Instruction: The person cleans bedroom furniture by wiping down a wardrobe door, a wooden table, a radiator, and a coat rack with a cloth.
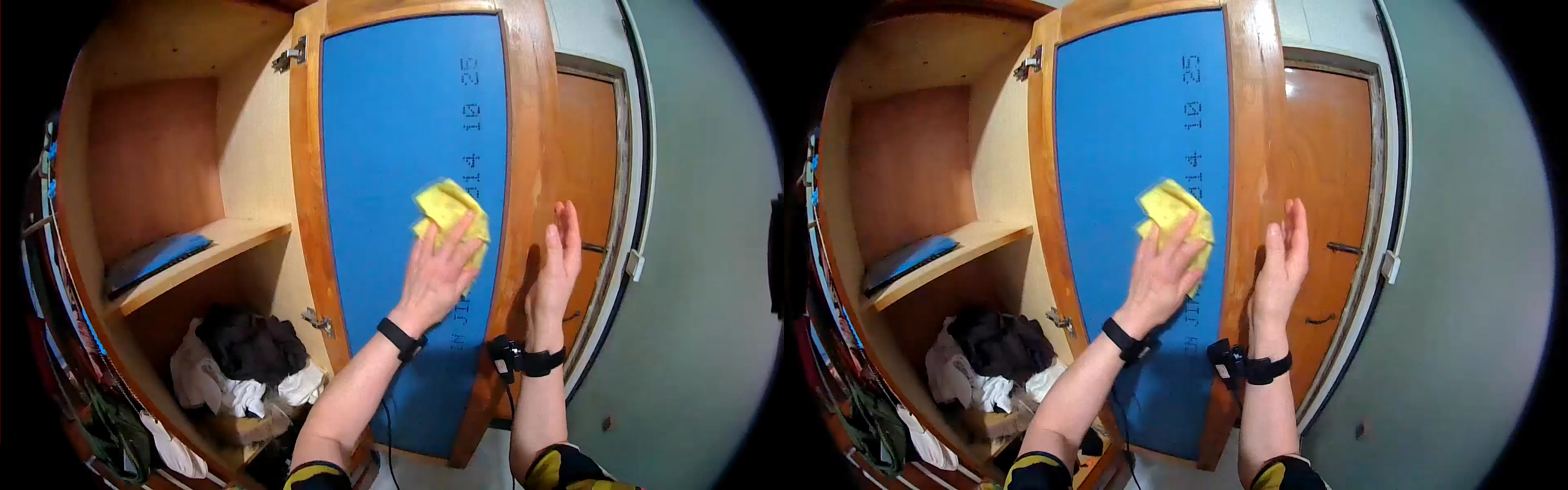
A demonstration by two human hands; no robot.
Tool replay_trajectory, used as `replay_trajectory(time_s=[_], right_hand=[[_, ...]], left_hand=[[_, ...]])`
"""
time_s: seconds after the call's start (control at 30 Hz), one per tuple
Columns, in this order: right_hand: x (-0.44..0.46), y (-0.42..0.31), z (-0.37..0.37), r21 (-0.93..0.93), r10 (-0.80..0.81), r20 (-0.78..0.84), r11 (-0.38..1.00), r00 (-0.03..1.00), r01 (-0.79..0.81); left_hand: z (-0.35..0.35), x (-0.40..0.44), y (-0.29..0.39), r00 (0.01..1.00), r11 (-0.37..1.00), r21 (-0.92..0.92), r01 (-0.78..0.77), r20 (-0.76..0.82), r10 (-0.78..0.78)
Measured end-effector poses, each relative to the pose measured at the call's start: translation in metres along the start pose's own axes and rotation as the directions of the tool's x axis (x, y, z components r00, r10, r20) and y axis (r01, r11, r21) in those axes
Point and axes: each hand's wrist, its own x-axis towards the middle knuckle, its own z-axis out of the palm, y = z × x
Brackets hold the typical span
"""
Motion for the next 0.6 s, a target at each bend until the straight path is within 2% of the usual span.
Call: replay_trajectory(time_s=[0.03,0.1,0.17,0.2,0.23,0.3,0.37,0.4,0.43,0.5,0.53,0.6], right_hand=[[0.009,0.007,0.002,-0.049,-0.021,0.028,0.999,0.999,0.023],[0.019,0.018,-0.003,-0.092,-0.040,0.055,0.995,0.998,0.045],[0.024,0.026,-0.001,-0.107,0.050,0.100,0.993,0.994,-0.039],[0.022,0.027,0.001,-0.088,0.086,0.084,0.993,0.993,-0.079],[0.024,0.028,0.000,-0.185,0.104,0.093,0.979,0.990,-0.085],[0.028,0.049,-0.002,-0.025,0.074,0.120,0.997,0.990,-0.071],[0.028,0.051,-0.002,-0.081,0.046,0.133,0.996,0.990,-0.035],[0.029,0.054,-0.002,-0.064,0.054,0.136,0.997,0.989,-0.046],[0.030,0.057,-0.004,-0.050,0.054,0.138,0.998,0.989,-0.048],[0.031,0.062,-0.006,-0.094,0.021,0.152,0.996,0.988,-0.006],[0.031,0.061,-0.004,-0.064,0.030,0.133,0.998,0.991,-0.021],[0.028,0.062,-0.005,-0.071,0.013,0.126,0.997,0.992,-0.004]], left_hand=[[0.006,0.007,0.009,0.994,0.997,-0.044,-0.060,0.089,0.063],[0.008,0.024,0.001,0.997,0.998,0.015,-0.065,0.046,0.064],[-0.002,0.048,-0.021,0.999,0.994,0.098,0.039,-0.003,-0.039],[-0.008,0.059,-0.033,0.994,0.987,0.132,0.094,-0.067,-0.086],[-0.013,0.069,-0.046,0.982,0.975,0.162,0.154,-0.133,-0.133],[-0.019,0.087,-0.079,0.945,0.950,0.205,0.236,-0.277,-0.175],[-0.027,0.099,-0.114,0.872,0.927,0.034,0.373,-0.354,-0.338],[-0.034,0.108,-0.122,0.856,0.908,0.184,0.376,-0.443,-0.265],[-0.037,0.115,-0.127,0.847,0.882,0.211,0.420,-0.439,-0.298],[-0.033,0.128,-0.118,0.891,0.907,0.203,0.369,-0.354,-0.283],[-0.035,0.136,-0.108,0.948,0.959,0.141,0.244,-0.245,-0.205],[-0.033,0.152,-0.080,0.995,0.968,0.250,0.002,-0.093,0.022]])
